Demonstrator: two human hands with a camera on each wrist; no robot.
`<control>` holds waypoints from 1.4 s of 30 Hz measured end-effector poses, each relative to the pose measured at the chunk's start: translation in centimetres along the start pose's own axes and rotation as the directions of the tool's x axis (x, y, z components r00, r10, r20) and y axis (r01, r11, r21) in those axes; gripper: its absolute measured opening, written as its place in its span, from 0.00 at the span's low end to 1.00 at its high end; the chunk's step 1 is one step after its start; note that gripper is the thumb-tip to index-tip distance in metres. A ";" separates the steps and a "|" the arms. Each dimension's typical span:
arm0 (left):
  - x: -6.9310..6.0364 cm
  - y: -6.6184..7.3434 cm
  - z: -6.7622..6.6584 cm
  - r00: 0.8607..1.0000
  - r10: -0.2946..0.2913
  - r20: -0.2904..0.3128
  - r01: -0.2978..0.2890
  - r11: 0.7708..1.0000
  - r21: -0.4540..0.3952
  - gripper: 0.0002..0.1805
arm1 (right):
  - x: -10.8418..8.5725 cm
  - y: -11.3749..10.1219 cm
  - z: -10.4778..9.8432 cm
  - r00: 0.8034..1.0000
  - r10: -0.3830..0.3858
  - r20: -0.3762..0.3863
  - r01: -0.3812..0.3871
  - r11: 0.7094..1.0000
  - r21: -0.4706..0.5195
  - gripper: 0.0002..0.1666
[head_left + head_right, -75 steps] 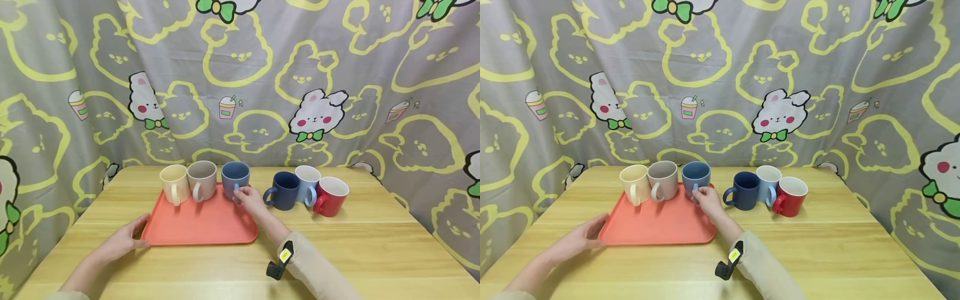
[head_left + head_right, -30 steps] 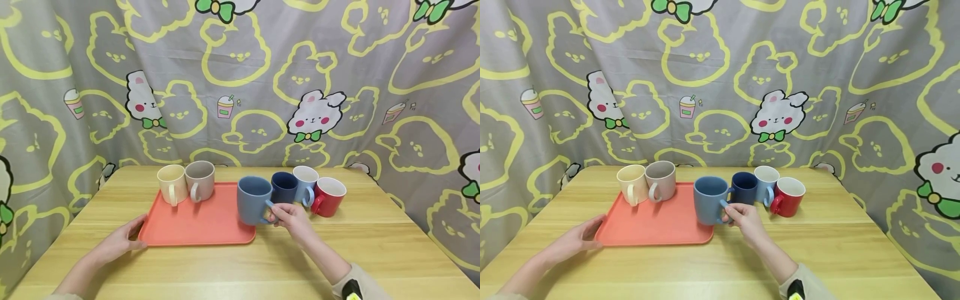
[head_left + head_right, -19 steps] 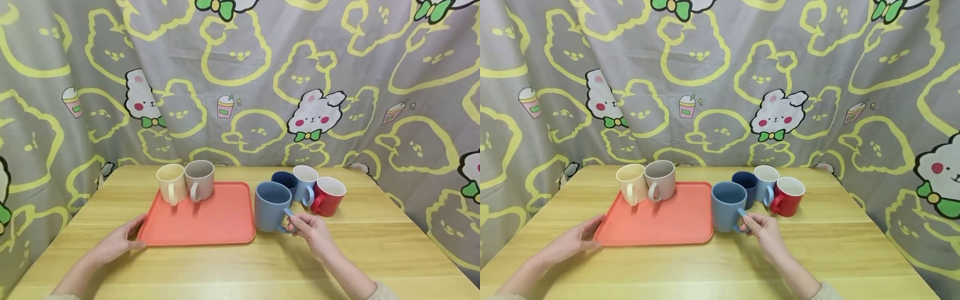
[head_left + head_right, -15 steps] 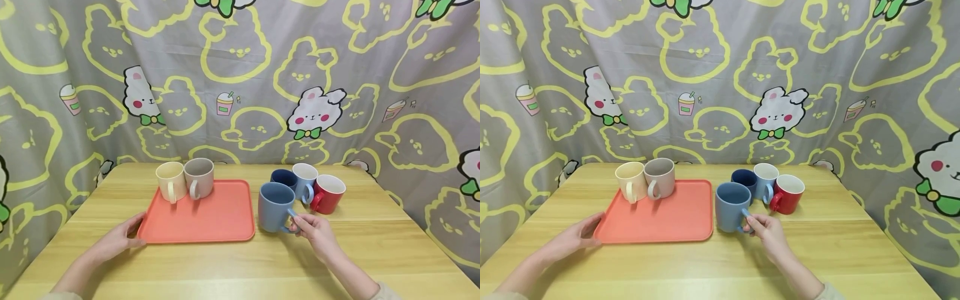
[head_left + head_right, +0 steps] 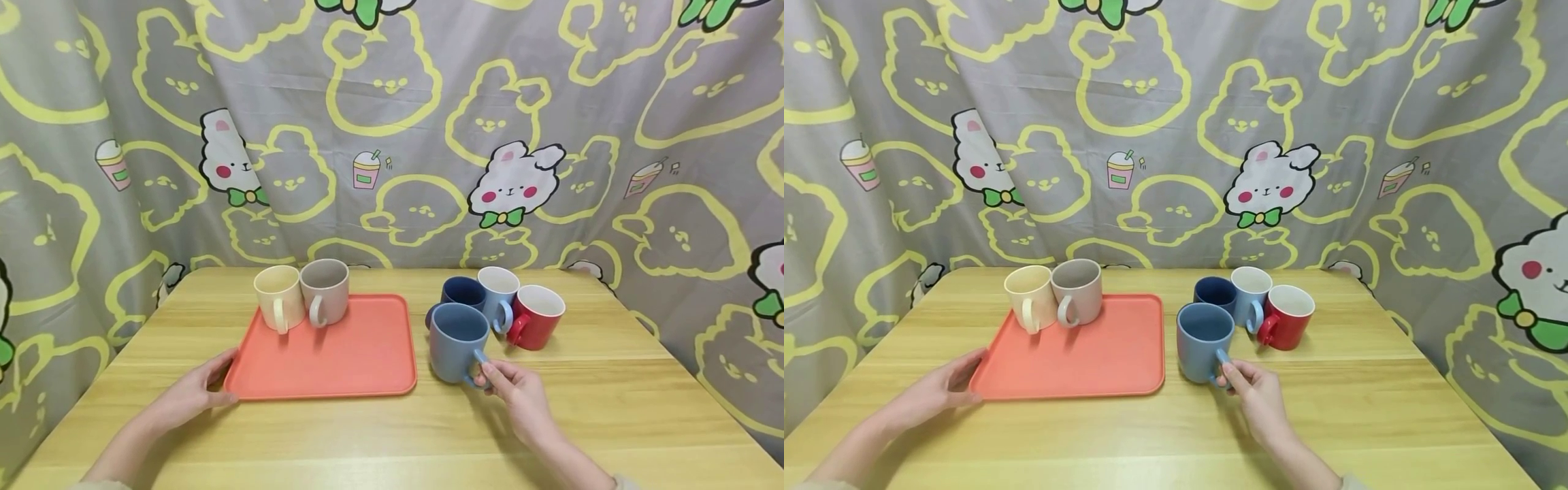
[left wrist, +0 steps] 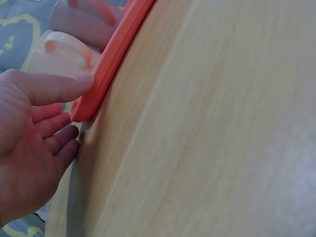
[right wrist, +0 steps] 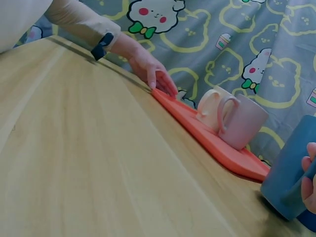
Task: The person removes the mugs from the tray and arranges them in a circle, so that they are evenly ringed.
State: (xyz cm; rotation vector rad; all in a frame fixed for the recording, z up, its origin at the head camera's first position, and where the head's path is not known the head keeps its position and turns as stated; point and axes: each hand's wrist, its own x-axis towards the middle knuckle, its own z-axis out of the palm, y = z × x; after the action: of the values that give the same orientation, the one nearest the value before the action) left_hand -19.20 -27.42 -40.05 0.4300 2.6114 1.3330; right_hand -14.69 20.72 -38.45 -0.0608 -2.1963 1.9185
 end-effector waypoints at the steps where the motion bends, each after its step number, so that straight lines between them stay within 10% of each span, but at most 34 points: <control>1: 0.0 0.0 0.0 1.000 0.000 0.002 0.000 1.000 -0.001 0.49 | 0.0 0.1 0.1 1.000 0.002 -0.007 -0.002 1.000 -0.002 0.12; 36: 0.0 0.1 0.1 0.999 -0.034 0.028 0.034 0.999 -0.002 0.48 | -0.5 1.2 0.2 0.996 -0.025 -0.080 0.031 0.997 0.066 0.15; 42: 0.0 0.0 0.0 1.000 -0.015 0.007 0.014 1.000 0.002 0.48 | -0.4 1.1 -0.1 0.995 -0.006 -0.097 0.001 0.999 -0.050 0.13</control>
State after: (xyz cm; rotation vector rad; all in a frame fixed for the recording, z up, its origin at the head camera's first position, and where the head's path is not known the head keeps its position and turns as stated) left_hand -19.23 -27.39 -40.09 0.4146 2.6057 1.3216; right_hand -14.40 20.92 -39.56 -0.1553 -2.1791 1.8189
